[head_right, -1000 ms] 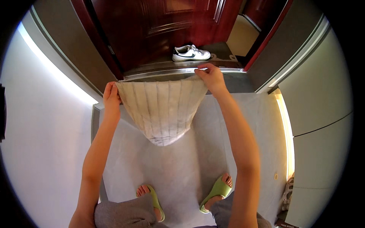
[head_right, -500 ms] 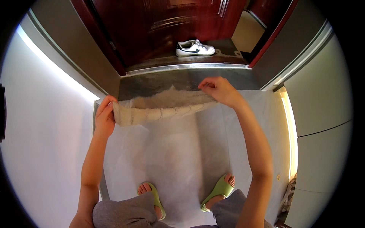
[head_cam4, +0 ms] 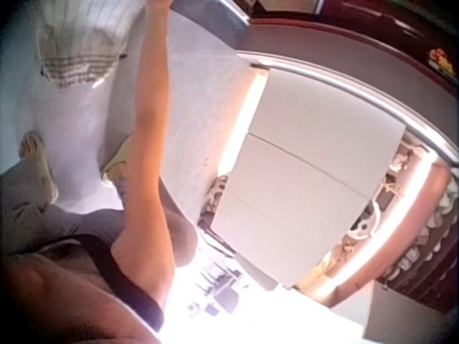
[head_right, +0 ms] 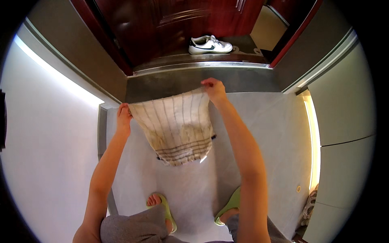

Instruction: The person cleans a pair of clogs using a cloth, then places them into a shoe cabinet and wipes a section of the floor.

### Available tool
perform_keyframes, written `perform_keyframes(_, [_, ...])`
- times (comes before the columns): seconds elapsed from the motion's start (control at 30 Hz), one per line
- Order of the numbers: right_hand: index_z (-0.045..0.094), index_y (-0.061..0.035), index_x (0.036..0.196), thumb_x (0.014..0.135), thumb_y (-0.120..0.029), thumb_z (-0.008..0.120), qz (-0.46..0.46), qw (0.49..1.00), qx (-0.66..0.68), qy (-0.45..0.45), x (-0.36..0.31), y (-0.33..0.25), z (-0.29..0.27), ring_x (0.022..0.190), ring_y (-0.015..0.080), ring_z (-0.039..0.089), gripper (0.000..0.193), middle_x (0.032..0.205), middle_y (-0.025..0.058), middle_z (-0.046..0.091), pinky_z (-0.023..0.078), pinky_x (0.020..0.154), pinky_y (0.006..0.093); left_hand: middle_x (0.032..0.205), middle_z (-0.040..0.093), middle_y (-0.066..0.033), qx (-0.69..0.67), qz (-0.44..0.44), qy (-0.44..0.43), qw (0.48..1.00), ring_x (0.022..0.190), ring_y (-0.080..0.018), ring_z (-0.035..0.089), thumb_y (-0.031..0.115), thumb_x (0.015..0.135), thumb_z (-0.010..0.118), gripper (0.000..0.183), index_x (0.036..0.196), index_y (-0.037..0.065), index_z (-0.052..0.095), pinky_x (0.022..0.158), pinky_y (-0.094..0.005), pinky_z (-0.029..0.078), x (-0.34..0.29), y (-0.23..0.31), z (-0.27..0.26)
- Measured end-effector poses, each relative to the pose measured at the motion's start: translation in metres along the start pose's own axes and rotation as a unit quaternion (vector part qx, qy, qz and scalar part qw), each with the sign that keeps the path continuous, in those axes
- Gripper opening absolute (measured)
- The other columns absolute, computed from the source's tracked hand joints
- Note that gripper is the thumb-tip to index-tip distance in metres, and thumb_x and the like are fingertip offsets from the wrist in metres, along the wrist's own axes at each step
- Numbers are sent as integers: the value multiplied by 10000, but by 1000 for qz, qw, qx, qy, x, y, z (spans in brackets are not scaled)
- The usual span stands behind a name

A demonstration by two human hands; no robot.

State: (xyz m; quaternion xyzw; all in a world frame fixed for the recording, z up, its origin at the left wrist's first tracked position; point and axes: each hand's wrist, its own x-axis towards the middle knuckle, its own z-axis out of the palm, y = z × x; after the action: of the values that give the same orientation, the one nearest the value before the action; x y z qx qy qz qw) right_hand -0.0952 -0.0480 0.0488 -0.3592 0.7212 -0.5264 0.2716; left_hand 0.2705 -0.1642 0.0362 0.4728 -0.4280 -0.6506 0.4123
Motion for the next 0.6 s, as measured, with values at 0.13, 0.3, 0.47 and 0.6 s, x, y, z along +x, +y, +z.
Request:
perform_keyframes(0.13, [719,-61,961,808,-94,630,-11,985,-166,-51,-37,15,-2,803,169,656,180,868,119,696,507,701,308,858,576,29,167,97,-176,965,768,-112,524,178,928,506,138,954,92,610,745,-268,422,-16,-18,-38])
perform_keyframes(0.3, [640,-128,1161,838,-178,639,-100,899,-416,-91,-120,67,-29,1054,334,606,327,1131,129,651,499,856,447,1144,635,-80,474,-23,-363,802,1140,-216,569,261,855,652,244,1048,111,657,934,-365,432,-63,-22,-16])
perform_keyframes(0.47, [488,-157,1357,849,-204,645,72,904,-419,-33,-157,79,19,1147,360,539,535,1225,180,574,478,898,511,1399,475,-122,622,312,-280,661,1280,-295,443,323,847,706,457,1279,226,590,1012,-481,376,-78,-71,-19])
perform_keyframes(0.6, [485,-149,1360,834,-151,652,64,931,-360,-12,-160,76,64,1082,381,559,552,1188,241,538,492,895,487,1270,509,-98,661,293,-311,617,1164,-282,501,278,807,741,633,1394,314,507,968,-443,391,-78,-84,-18])
